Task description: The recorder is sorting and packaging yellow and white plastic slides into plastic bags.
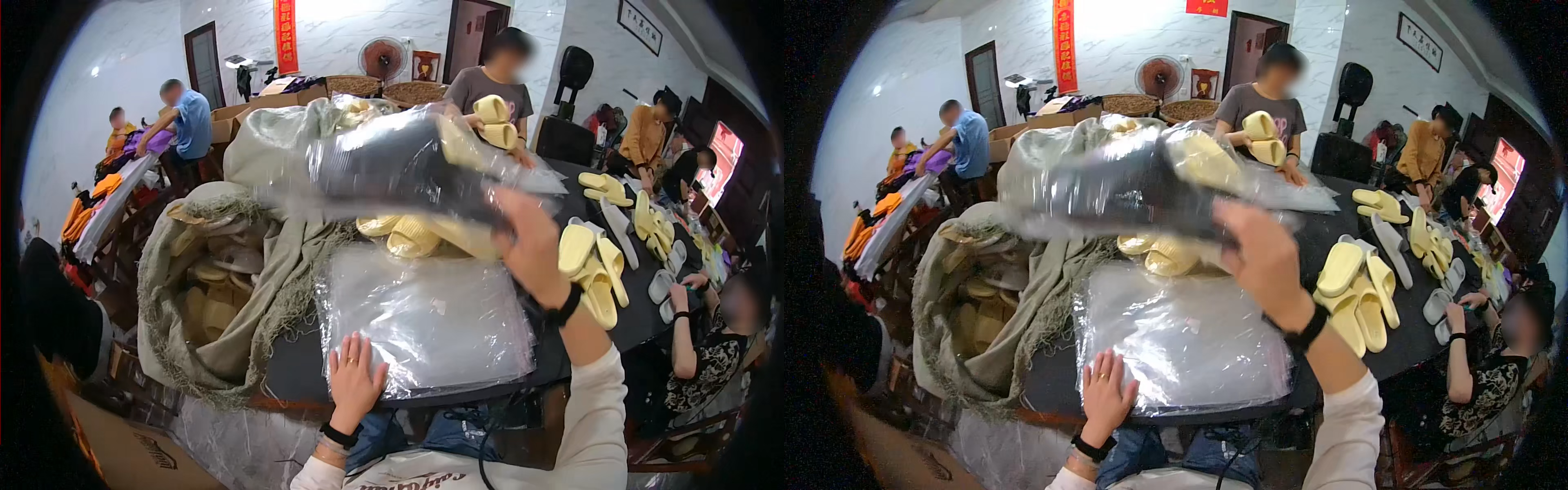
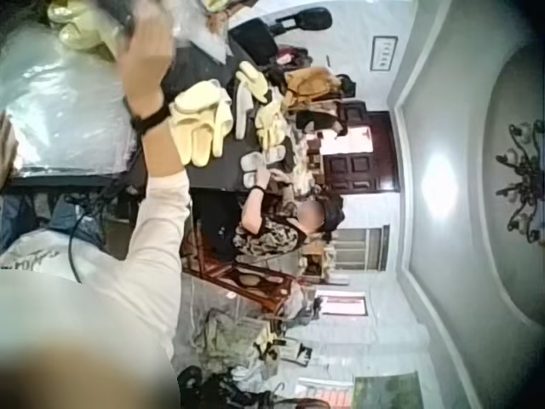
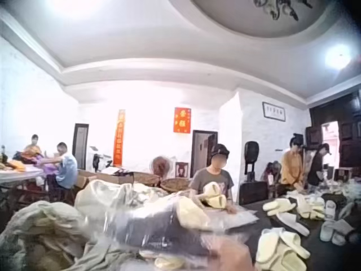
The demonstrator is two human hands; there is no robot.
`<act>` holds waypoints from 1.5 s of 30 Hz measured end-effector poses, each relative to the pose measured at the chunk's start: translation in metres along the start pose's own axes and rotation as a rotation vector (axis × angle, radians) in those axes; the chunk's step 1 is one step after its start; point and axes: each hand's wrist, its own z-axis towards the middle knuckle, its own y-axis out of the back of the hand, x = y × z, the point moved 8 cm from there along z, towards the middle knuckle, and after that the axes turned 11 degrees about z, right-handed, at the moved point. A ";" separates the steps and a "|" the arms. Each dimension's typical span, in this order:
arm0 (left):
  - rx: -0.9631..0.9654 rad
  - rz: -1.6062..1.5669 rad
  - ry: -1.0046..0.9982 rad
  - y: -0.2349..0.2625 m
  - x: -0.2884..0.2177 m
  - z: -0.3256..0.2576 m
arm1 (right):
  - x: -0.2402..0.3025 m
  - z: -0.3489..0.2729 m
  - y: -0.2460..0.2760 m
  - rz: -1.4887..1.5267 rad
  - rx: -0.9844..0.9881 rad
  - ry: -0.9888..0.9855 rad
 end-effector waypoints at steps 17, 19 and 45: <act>-0.304 -1.063 0.441 0.010 0.045 -0.007 | -0.116 -0.238 -0.044 0.618 0.510 -1.245; -0.356 -1.140 0.478 0.018 0.044 -0.005 | -0.124 -0.237 -0.051 0.625 0.467 -1.188; 0.003 -0.180 0.247 0.024 0.038 0.012 | -0.063 -0.120 -0.111 0.319 0.892 -0.050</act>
